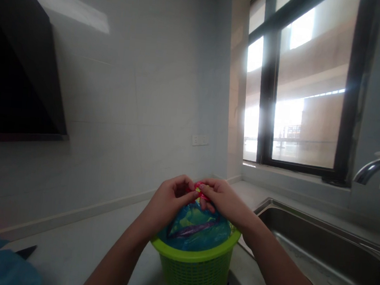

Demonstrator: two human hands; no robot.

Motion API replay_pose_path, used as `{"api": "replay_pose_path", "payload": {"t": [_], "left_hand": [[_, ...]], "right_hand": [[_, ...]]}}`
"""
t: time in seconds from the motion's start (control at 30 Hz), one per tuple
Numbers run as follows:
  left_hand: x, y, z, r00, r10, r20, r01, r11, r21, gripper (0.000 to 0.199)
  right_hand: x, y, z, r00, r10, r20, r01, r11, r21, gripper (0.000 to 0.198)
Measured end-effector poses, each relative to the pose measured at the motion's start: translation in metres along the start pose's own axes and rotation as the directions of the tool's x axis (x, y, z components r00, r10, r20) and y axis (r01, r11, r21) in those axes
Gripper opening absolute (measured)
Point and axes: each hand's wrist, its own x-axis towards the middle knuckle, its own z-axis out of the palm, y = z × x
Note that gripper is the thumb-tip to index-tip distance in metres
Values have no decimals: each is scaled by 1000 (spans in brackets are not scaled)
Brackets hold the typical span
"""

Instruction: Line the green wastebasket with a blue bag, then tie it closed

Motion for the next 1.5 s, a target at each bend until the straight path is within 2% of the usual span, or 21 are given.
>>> {"api": "replay_pose_path", "payload": {"t": [0.13,0.23,0.37,0.5,0.6,0.67,0.8,0.9,1.0,1.17,1.33,1.5], "left_hand": [[-2,1,1,998,-11,60,9,1000,23,13],[-4,3,3,998,0,58,-6,995,104,10],[-5,4,4,999,48,-23,-41,966,254,12],[-3,0,1,988,36,-151,10,957,289,17],[-1,-3,-1,973,-3,-229,64,963,262,19],[0,-2,-2,971,-21,-239,78,970,231,20],[1,-1,-3,980,-61,-187,83,990,110,23],[3,-3,-4,979,-97,-180,108,992,57,25],[4,-4,-4,984,-136,-112,145,987,75,21],[2,-4,-6,983,-185,-16,185,973,138,22],[2,-14,-11,950,-299,92,303,952,-39,35],[4,-21,-13,909,-391,146,413,893,-182,33]], "right_hand": [[1,1,0,998,49,-26,-48,999,16,23],[3,3,-1,995,77,-61,-74,996,51,18],[4,6,0,992,65,-104,-59,996,62,21],[0,5,2,999,16,-50,-15,999,36,16],[-1,3,2,999,-11,-50,7,996,-85,5],[-1,4,0,997,-19,-79,2,977,-215,16],[0,6,-1,995,-4,-103,-32,936,-349,26],[-3,4,1,999,-43,3,41,932,-360,26],[-5,0,2,994,-88,68,106,932,-347,28],[-3,-2,2,978,-187,-90,122,871,-477,28],[-3,-2,4,951,-286,-116,162,781,-603,26],[-3,-1,5,936,-327,-134,168,746,-644,25]]}}
